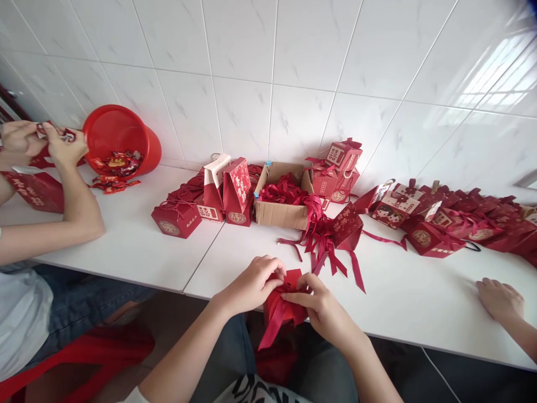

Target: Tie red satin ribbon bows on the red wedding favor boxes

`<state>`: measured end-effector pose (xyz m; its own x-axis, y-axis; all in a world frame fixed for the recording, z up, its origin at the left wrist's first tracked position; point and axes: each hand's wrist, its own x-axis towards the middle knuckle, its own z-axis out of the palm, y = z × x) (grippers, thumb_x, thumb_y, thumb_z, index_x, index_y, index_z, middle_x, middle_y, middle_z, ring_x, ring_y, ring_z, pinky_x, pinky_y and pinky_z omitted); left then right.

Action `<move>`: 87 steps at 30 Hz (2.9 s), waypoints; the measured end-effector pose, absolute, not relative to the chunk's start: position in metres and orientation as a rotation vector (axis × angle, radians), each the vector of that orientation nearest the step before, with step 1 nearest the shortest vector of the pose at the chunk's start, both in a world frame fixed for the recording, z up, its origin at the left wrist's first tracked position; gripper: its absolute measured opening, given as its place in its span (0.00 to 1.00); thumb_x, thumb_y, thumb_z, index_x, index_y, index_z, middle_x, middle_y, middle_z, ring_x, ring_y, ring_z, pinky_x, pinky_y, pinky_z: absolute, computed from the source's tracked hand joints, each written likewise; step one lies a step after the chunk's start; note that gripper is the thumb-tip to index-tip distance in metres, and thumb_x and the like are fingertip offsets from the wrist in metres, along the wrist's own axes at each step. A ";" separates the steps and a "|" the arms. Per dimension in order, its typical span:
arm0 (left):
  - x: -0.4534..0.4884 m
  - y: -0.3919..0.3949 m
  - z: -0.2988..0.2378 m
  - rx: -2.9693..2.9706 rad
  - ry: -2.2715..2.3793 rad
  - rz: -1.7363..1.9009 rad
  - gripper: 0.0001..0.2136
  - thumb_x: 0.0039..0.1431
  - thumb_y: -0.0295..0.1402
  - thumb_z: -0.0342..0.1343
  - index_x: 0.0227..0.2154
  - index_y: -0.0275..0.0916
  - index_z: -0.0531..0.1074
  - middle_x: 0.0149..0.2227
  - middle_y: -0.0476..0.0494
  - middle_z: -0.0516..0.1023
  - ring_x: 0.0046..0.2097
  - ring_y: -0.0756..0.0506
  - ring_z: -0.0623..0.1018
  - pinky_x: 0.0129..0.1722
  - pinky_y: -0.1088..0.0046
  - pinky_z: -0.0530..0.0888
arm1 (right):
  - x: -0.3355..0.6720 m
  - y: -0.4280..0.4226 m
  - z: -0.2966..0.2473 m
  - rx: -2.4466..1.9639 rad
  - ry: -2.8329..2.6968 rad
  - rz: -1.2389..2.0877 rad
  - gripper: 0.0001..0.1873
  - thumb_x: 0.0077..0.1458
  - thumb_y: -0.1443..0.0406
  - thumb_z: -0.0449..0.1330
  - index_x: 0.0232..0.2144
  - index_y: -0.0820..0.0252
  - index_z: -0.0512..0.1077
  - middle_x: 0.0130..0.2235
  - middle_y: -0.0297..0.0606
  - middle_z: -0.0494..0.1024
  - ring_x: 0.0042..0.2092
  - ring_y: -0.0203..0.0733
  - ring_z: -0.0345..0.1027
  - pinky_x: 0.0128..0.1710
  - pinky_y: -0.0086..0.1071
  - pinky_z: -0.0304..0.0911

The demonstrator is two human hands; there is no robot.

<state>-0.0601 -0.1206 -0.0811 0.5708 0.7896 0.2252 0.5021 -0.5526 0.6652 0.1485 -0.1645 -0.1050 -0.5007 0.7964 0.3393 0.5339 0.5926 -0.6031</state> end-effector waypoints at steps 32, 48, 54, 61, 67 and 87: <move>-0.064 -0.124 -0.080 2.308 0.780 0.532 0.09 0.55 0.21 0.51 0.32 0.42 0.69 0.58 0.46 0.66 0.64 0.40 0.56 0.61 0.57 0.60 | 0.145 -0.164 -0.108 -0.954 -2.143 0.647 0.29 0.56 0.79 0.45 0.46 0.47 0.76 0.39 0.41 0.63 0.40 0.40 0.62 0.38 0.36 0.66; -0.061 -0.127 -0.093 2.187 1.016 0.852 0.13 0.54 0.20 0.49 0.40 0.42 0.67 0.41 0.48 0.73 0.45 0.47 0.72 0.49 0.69 0.67 | 0.144 -0.166 -0.113 -0.983 -2.094 0.686 0.30 0.56 0.80 0.45 0.47 0.47 0.75 0.40 0.41 0.63 0.40 0.40 0.63 0.40 0.37 0.67; -0.049 -0.131 -0.099 2.309 1.055 0.966 0.09 0.56 0.20 0.50 0.34 0.41 0.67 0.33 0.50 0.74 0.39 0.47 0.72 0.46 0.67 0.66 | 0.143 -0.167 -0.114 -0.977 -2.072 0.716 0.30 0.55 0.80 0.45 0.47 0.47 0.75 0.40 0.41 0.63 0.41 0.40 0.62 0.41 0.37 0.66; -0.043 -0.130 -0.108 2.590 1.191 1.240 0.07 0.57 0.21 0.49 0.34 0.39 0.68 0.30 0.49 0.76 0.35 0.46 0.73 0.42 0.64 0.66 | 0.143 -0.167 -0.116 -0.977 -2.071 0.701 0.30 0.55 0.80 0.45 0.48 0.48 0.75 0.40 0.41 0.62 0.41 0.39 0.62 0.41 0.37 0.66; -0.045 -0.129 -0.108 2.647 1.199 1.249 0.08 0.57 0.21 0.48 0.35 0.39 0.68 0.28 0.48 0.76 0.33 0.46 0.74 0.39 0.66 0.67 | 0.142 -0.167 -0.116 -0.959 -2.062 0.700 0.30 0.55 0.80 0.45 0.47 0.46 0.75 0.39 0.40 0.62 0.39 0.38 0.61 0.39 0.36 0.66; -0.051 -0.130 -0.095 2.232 0.993 0.869 0.10 0.47 0.19 0.48 0.29 0.41 0.62 0.40 0.45 0.72 0.47 0.43 0.69 0.50 0.60 0.68 | 0.141 -0.168 -0.113 -0.950 -2.044 0.696 0.29 0.56 0.79 0.45 0.46 0.48 0.76 0.39 0.41 0.62 0.38 0.39 0.62 0.38 0.37 0.67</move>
<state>-0.0507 -0.1296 -0.0949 0.5200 0.7857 0.3350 0.4357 -0.5813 0.6872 0.1409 -0.1676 -0.1128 -0.4319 0.8046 0.4075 0.3885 0.5737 -0.7210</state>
